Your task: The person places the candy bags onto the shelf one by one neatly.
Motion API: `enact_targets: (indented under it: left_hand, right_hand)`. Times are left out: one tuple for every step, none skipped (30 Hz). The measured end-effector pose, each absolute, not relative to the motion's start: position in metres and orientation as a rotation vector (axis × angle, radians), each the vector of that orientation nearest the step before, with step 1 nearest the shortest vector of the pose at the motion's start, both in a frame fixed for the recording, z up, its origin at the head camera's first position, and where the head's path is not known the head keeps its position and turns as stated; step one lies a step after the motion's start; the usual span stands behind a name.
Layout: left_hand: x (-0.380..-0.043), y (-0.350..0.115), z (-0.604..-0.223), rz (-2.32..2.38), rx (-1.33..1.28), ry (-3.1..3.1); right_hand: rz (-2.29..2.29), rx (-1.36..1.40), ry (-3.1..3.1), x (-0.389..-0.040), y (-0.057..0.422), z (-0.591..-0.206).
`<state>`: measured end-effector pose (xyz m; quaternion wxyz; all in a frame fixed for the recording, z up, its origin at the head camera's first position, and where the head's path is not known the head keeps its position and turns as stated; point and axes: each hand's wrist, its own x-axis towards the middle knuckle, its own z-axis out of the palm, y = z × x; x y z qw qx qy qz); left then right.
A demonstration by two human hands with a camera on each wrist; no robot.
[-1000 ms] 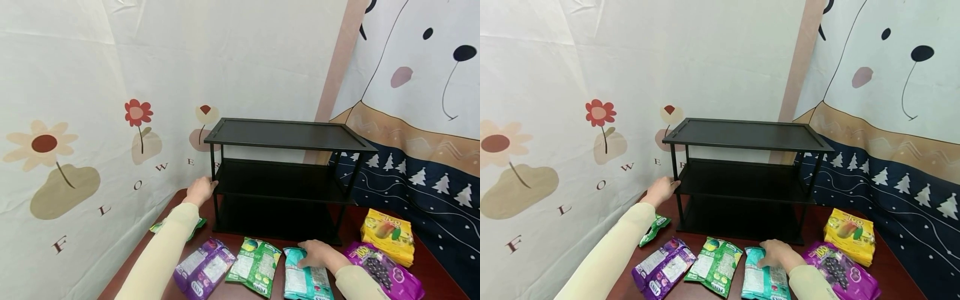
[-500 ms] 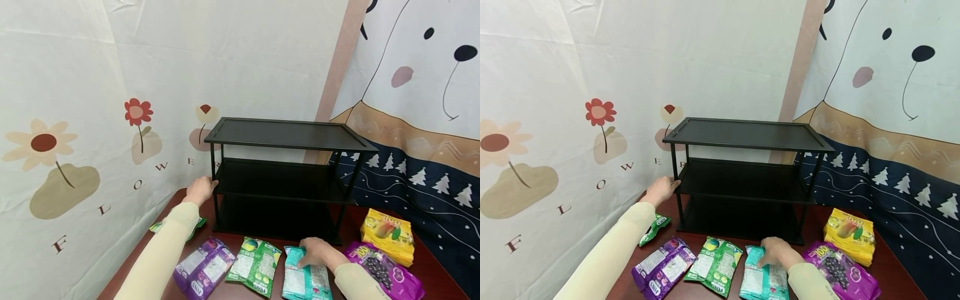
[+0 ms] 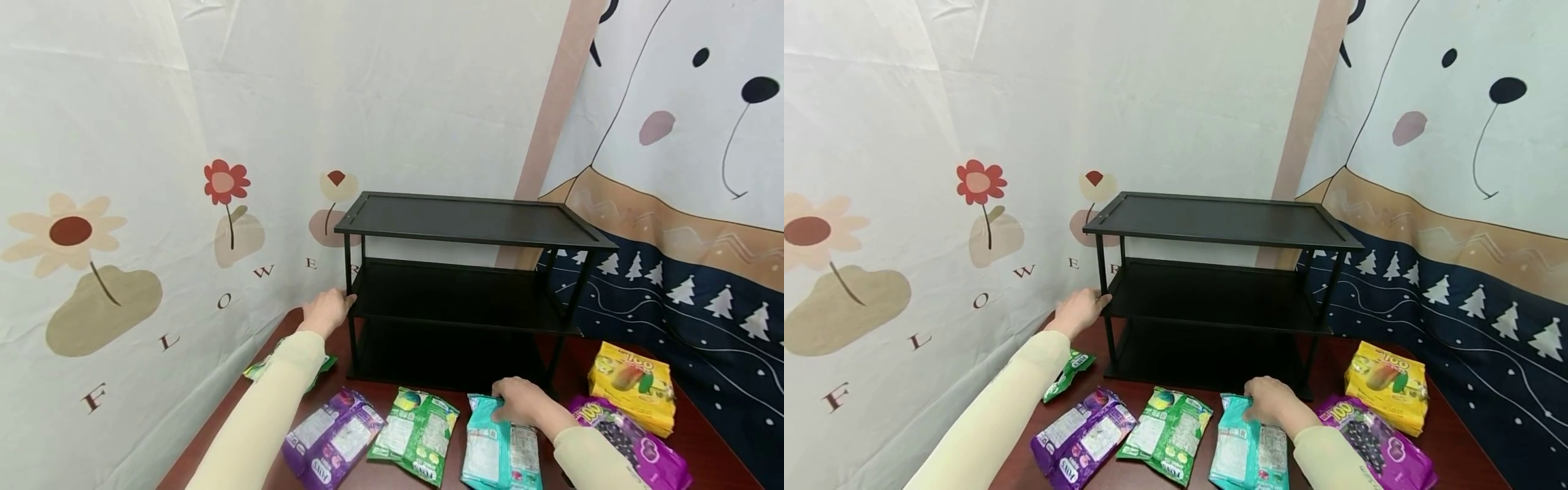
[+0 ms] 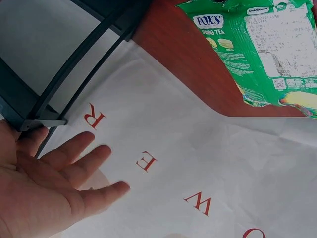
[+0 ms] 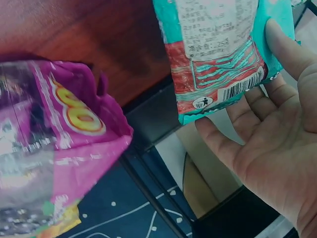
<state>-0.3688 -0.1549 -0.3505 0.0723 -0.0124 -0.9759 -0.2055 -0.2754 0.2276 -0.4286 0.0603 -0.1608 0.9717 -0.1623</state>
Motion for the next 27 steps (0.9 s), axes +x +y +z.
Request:
enact_targets:
  left_hand:
    - [-0.368,-0.155,-0.350,-0.610,-0.035,-2.930]
    - [-0.368,-0.155,-0.350,-0.607,-0.033,-2.930]
    - [-0.368,-0.155,-0.350,-0.606,-0.033,-2.928]
    - [-0.368,-0.155,-0.350,-0.603,-0.033,-2.924]
    - [-0.368,-0.154,-0.349,-0.603,-0.033,-2.922]
    - [-0.368,-0.154,-0.349,-0.604,-0.032,-2.922]
    - [-0.368,-0.154,-0.348,-0.605,-0.032,-2.921]
    - [-0.368,-0.153,-0.348,-0.606,-0.031,-2.921]
    - [-0.368,-0.153,-0.348,-0.605,-0.029,-2.922]
    - [-0.368,-0.153,-0.348,-0.604,-0.025,-2.924]
    - [-0.368,-0.153,-0.349,-0.603,-0.021,-2.927]
    - [-0.368,-0.154,-0.349,-0.603,-0.017,-2.930]
    - [-0.369,-0.153,-0.349,-0.601,-0.014,-2.931]
    - [-0.369,-0.153,-0.349,-0.599,-0.010,-2.933]
    - [-0.369,-0.153,-0.349,-0.598,-0.008,-2.934]
    - [-0.369,-0.153,-0.349,-0.597,-0.006,-2.934]
    - [-0.369,-0.153,-0.349,-0.596,-0.005,-2.934]
    - [-0.369,-0.153,-0.349,-0.595,-0.003,-2.934]
    - [-0.370,-0.153,-0.349,-0.594,-0.003,-2.934]
    - [-0.370,-0.153,-0.349,-0.595,-0.003,-2.934]
    - [-0.370,-0.153,-0.349,-0.598,-0.003,-2.934]
    - [-0.370,-0.153,-0.349,-0.597,-0.003,-2.933]
    - [-0.370,-0.153,-0.349,-0.599,-0.003,-2.933]
    - [-0.370,-0.153,-0.349,-0.603,-0.002,-2.934]
    - [-0.371,-0.153,-0.350,-0.607,-0.003,-2.933]
    - [-0.371,-0.153,-0.350,-0.608,-0.002,-2.933]
    - [-0.371,-0.153,-0.350,-0.608,-0.002,-2.933]
  right_hand:
    - [-0.487,-0.499,2.953,-0.276,0.228,-0.427]
    - [-0.482,-0.507,2.966,-0.276,0.228,-0.426]
    - [-0.473,-0.508,2.982,-0.277,0.229,-0.425]
    - [-0.464,-0.507,2.998,-0.277,0.229,-0.424]
    - [-0.452,-0.509,3.014,-0.277,0.230,-0.423]
    - [-0.442,-0.508,3.029,-0.277,0.230,-0.422]
    - [-0.428,-0.512,3.044,-0.277,0.230,-0.421]
    - [-0.419,-0.515,3.057,-0.277,0.230,-0.420]
    - [-0.410,-0.522,3.069,-0.277,0.230,-0.418]
    - [-0.404,-0.531,3.080,-0.277,0.230,-0.416]
    - [-0.394,-0.544,3.090,-0.277,0.231,-0.415]
    - [-0.385,-0.554,3.101,-0.277,0.231,-0.414]
    - [-0.378,-0.563,3.111,-0.278,0.232,-0.413]
    - [-0.373,-0.572,3.121,-0.278,0.232,-0.412]
    - [-0.371,-0.578,3.130,-0.279,0.233,-0.411]
    - [-0.370,-0.586,3.140,-0.280,0.233,-0.410]
    - [-0.368,-0.599,3.150,-0.281,0.234,-0.410]
    - [-0.373,-0.607,3.159,-0.281,0.234,-0.409]
    - [-0.376,-0.613,3.169,-0.282,0.234,-0.408]
    - [-0.378,-0.623,3.179,-0.283,0.235,-0.408]
    - [-0.378,-0.634,3.191,-0.284,0.235,-0.408]
    - [-0.373,-0.642,3.206,-0.285,0.235,-0.408]
    - [-0.369,-0.650,3.219,-0.285,0.235,-0.408]
    - [-0.363,-0.657,3.234,-0.286,0.235,-0.408]
    - [-0.357,-0.666,3.253,-0.286,0.235,-0.408]
    - [-0.351,-0.677,3.276,-0.286,0.236,-0.409]
    - [-0.341,-0.689,3.301,-0.287,0.236,-0.409]
